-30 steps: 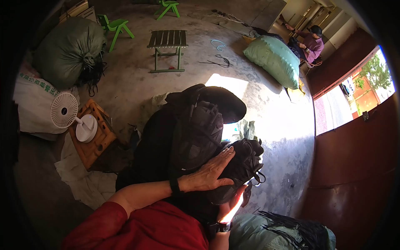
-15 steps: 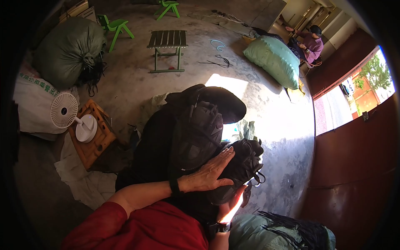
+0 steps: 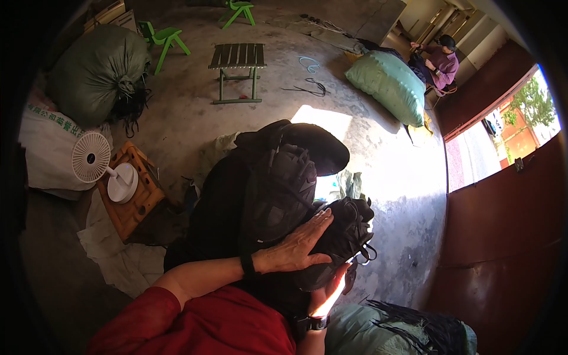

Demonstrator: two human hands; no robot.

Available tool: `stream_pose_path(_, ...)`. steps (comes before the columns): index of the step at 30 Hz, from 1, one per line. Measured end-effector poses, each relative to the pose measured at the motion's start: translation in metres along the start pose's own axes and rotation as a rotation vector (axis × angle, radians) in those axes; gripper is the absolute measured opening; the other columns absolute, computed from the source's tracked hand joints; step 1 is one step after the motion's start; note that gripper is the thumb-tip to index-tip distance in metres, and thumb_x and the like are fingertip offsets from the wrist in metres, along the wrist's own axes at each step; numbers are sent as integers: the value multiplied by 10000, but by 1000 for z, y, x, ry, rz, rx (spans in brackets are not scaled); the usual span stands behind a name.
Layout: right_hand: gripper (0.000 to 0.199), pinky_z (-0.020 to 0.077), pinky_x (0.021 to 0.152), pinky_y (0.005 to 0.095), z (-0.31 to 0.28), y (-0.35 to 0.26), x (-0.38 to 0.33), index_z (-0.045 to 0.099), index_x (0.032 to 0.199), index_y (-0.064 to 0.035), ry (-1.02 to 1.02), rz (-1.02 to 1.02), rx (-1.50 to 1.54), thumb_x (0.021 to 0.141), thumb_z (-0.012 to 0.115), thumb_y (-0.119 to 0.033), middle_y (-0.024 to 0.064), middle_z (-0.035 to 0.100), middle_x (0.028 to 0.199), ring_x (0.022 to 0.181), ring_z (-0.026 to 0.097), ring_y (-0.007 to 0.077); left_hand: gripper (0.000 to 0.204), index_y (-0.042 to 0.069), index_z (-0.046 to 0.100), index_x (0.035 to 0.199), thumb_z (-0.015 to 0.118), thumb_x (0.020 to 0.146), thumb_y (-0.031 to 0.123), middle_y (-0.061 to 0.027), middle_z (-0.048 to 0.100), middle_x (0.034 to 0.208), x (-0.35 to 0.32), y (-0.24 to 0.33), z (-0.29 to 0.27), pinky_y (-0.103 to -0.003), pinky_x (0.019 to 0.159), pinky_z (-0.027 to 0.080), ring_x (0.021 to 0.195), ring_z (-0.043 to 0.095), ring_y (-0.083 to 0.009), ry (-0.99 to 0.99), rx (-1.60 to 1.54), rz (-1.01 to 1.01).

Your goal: Lacing a pair of black athletic shoes.

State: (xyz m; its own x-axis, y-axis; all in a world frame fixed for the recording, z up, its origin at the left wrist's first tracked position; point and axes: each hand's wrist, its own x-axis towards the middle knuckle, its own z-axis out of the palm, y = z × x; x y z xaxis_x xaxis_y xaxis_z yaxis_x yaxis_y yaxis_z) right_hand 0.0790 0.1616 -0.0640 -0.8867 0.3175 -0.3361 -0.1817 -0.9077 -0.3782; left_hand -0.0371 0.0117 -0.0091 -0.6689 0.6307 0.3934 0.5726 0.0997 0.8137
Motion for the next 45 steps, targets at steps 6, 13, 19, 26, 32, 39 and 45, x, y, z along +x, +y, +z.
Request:
stream_pose_path(6, 457, 457, 1002, 412, 2, -6, -3, 557, 1262, -23, -50, -77, -3, 966, 563, -370, 123, 622, 1224, 1106, 593, 255, 890, -52, 184, 1476, 665, 876, 396, -281, 184, 1534, 8, 1, 8, -435, 1185, 167, 1447, 167, -386, 27, -22, 48)
stream_pose_path(13, 421, 527, 900, 399, 38, 2, -29, 578, 1217, -44, -21, -57, -84, 977, 529, -387, 102, 654, 1130, 998, 638, 235, 939, -53, 145, 1481, 694, 858, 386, -286, 174, 1533, 1, 7, 1, -431, 1184, 166, 1449, 154, -389, -27, -35, 14)
stream_pose_path(19, 467, 539, 877, 385, 22, 1, -24, 559, 1246, -49, -75, -29, -165, 972, 512, -424, 105, 652, 1123, 993, 641, 239, 866, -46, 207, 1470, 692, 865, 340, -291, 268, 1498, -1, 16, -8, -427, 1158, 237, 1417, 253, -397, -26, -66, -25)
stream_pose_path(26, 471, 481, 963, 500, -19, 1, 3, 555, 1262, -51, -120, 102, 127, 962, 531, -413, 148, 628, 1203, 1082, 607, 317, 692, 11, 427, 1379, 734, 813, 265, -180, 431, 1437, -41, 48, -86, -444, 1093, 354, 1340, 399, -382, -95, 253, 155)
stream_pose_path(32, 475, 474, 971, 505, -21, 2, 6, 547, 1274, -53, -141, 128, 204, 965, 527, -412, 154, 618, 1219, 1093, 602, 317, 798, -11, 382, 1396, 775, 751, 243, -240, 339, 1468, -81, 25, -125, -459, 1105, 329, 1358, 340, -425, -145, 391, 8)
stream_pose_path(39, 451, 485, 954, 486, -18, 0, -1, 569, 1229, -46, -126, 94, 140, 967, 525, -410, 143, 639, 1168, 1065, 612, 309, 907, -16, 260, 1446, 761, 771, 325, -291, 315, 1450, -66, 11, -154, -463, 1016, 437, 1275, 445, -426, -356, 503, -20)
stream_pose_path(45, 444, 499, 932, 453, 15, 2, -13, 581, 1205, -38, -85, 78, 47, 961, 538, -406, 135, 647, 1137, 1036, 620, 284, 1016, -4, 186, 1469, 800, 725, 312, -289, 257, 1474, -73, 12, -147, -488, 1000, 441, 1297, 410, -438, -548, 664, -101)
